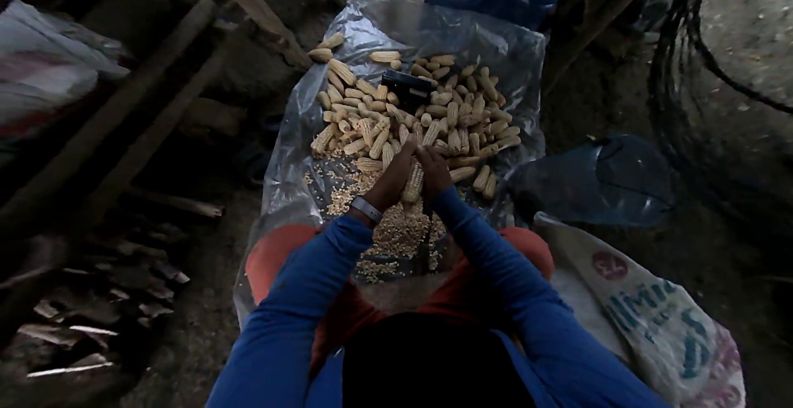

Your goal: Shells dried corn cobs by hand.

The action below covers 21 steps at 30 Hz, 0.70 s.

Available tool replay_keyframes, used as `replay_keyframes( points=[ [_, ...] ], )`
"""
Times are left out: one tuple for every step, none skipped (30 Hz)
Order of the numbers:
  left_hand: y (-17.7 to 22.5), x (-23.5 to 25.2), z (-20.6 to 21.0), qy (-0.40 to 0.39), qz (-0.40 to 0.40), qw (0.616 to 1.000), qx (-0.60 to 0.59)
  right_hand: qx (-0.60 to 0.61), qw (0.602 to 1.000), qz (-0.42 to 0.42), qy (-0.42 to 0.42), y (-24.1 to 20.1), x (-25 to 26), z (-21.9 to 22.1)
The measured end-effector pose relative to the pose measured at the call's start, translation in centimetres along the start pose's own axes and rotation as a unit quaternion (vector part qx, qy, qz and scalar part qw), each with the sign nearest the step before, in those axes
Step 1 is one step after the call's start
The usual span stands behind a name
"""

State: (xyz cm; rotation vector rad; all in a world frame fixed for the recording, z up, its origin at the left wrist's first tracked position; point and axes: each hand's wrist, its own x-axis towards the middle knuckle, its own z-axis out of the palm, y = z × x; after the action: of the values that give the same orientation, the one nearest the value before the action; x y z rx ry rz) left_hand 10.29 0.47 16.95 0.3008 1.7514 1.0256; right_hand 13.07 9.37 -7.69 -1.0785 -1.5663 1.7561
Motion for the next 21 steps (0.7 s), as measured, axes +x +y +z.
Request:
replay_keyframes(
  points=[
    [0.5,-1.3,0.1,-0.014,0.043,0.999,-0.004,-0.003,1.000,0.021,0.010,-0.1,0.1,-0.1],
    [0.3,-1.3,0.1,-0.030,0.070,0.997,-0.017,-0.001,0.999,0.043,0.019,-0.6,0.2,-0.2],
    [1.1,-1.5,0.2,-0.036,0.042,0.998,-0.024,0.000,0.997,0.062,0.037,-1.2,0.3,-0.2],
    [0.8,-0.7,0.1,-0.038,0.012,0.999,-0.034,0.003,0.996,0.072,0.052,-1.5,0.6,-0.4],
    [-0.6,1.1,-0.1,-0.032,0.003,0.999,-0.027,0.007,0.995,0.071,0.066,-1.4,1.0,-0.5],
    [-2.3,3.1,-0.5,-0.032,0.004,0.999,-0.013,0.006,0.995,0.061,0.079,-1.2,1.3,-0.7],
    [-4.0,4.9,-1.1,-0.054,0.008,0.998,-0.021,0.003,0.995,0.047,0.084,-1.1,1.6,-0.9],
    [-6.9,7.6,-2.0,-0.092,0.047,0.994,-0.041,-0.003,0.996,0.034,0.087,-1.1,1.8,-1.3],
    [-9.8,10.2,-3.1,-0.137,0.079,0.985,-0.064,-0.008,0.996,0.032,0.079,-1.2,1.8,-1.6],
    [-10.9,11.0,-3.4,-0.130,0.066,0.988,-0.054,-0.008,0.997,0.038,0.067,-1.4,1.9,-2.0],
    [-10.7,10.4,-3.4,-0.105,0.036,0.993,-0.045,-0.006,0.998,0.045,0.050,-1.4,2.1,-2.4],
    [-10.4,10.0,-3.4,-0.086,0.013,0.995,-0.043,0.001,0.999,0.050,0.018,-1.4,2.2,-2.9],
    [-10.5,10.2,-3.7,-0.087,0.006,0.994,-0.059,0.014,0.998,0.050,-0.023,-1.6,2.2,-3.4],
    [-11.5,11.5,-3.8,-0.087,0.025,0.992,-0.083,0.036,0.996,0.050,-0.062,-2.0,2.1,-3.8],
    [-12.2,12.7,-4.0,-0.092,0.047,0.988,-0.113,0.071,0.992,0.049,-0.095,-2.3,2.0,-4.0],
    [-11.7,12.8,-4.1,-0.087,0.040,0.986,-0.133,0.110,0.984,0.045,-0.133,-2.7,1.7,-4.1],
    [-10.2,11.7,-4.0,-0.067,-0.008,0.990,-0.126,0.144,0.972,0.030,-0.181,-2.8,1.4,-4.2],
    [-8.6,10.8,-3.8,-0.069,-0.051,0.990,-0.110,0.171,0.958,0.007,-0.228,-2.7,1.2,-4.2],
    [-9.9,12.0,-4.2,-0.131,0.007,0.981,-0.143,0.190,0.945,-0.010,-0.265,-2.5,1.3,-4.2],
    [-11.4,13.6,-4.4,-0.198,0.064,0.960,-0.188,0.198,0.937,-0.022,-0.286,-2.2,1.3,-4.1],
    [-12.2,14.8,-4.5,-0.239,0.097,0.945,-0.202,0.197,0.937,-0.026,-0.287,-2.0,1.3,-3.8]
  ],
)
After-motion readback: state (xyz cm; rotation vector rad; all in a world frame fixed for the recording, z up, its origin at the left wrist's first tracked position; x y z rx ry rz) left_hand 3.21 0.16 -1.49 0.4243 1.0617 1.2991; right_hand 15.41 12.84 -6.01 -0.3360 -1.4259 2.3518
